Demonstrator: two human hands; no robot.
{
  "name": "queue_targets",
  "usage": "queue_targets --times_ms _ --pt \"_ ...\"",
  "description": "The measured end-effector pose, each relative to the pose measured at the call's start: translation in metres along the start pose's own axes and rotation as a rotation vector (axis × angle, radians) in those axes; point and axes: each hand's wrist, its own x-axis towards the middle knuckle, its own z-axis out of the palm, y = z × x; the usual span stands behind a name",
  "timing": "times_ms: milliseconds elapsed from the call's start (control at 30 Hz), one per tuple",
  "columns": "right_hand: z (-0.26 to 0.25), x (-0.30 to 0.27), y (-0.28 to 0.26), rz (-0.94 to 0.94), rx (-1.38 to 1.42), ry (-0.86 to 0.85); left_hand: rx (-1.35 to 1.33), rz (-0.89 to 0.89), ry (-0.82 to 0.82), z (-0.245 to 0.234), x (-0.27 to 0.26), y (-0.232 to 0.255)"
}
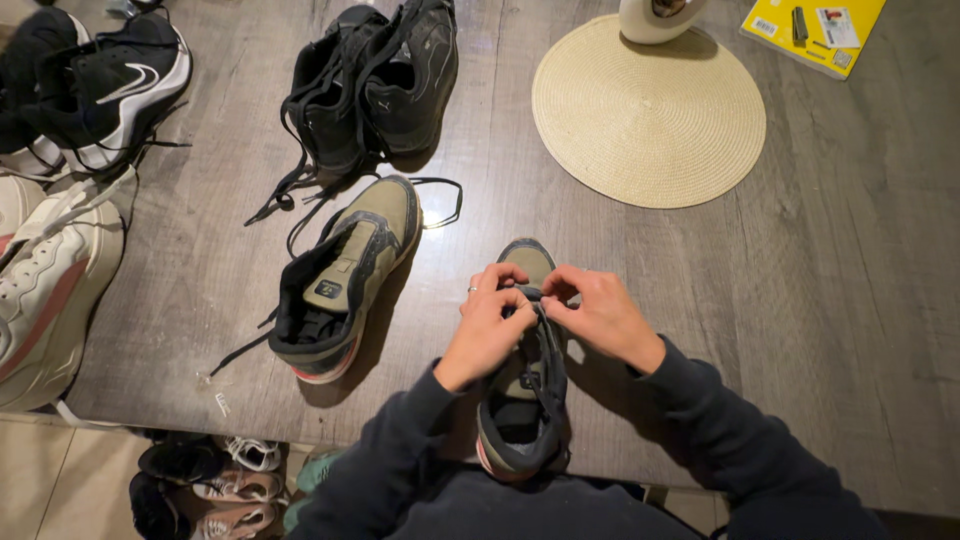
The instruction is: The person removes the laces from a pair of olive-green sneakers and then re-laces one shoe by threading the laces through the eyelets and tying a knot. The task is performed on a table with other shoes visible nearby.
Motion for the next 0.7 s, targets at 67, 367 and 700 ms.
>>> queue_targets --times_ms 67,367,700 --pt "-0.002 -0.002 -0.003 -0.002 0.004 -0.022 -0.016 0.05 -0.033 -0.008 -0.004 0.007" --pt "-0.017 -0.033 -0.046 -0.082 -0.112 -0.155 0.638 0.493 -0.216 -0.039 -0.055 0.061" --pt "-0.007 -0.055 -0.081 -0.043 -0.157 -0.16 0.685 0.637 -0.084 -0.04 -0.051 0.05"
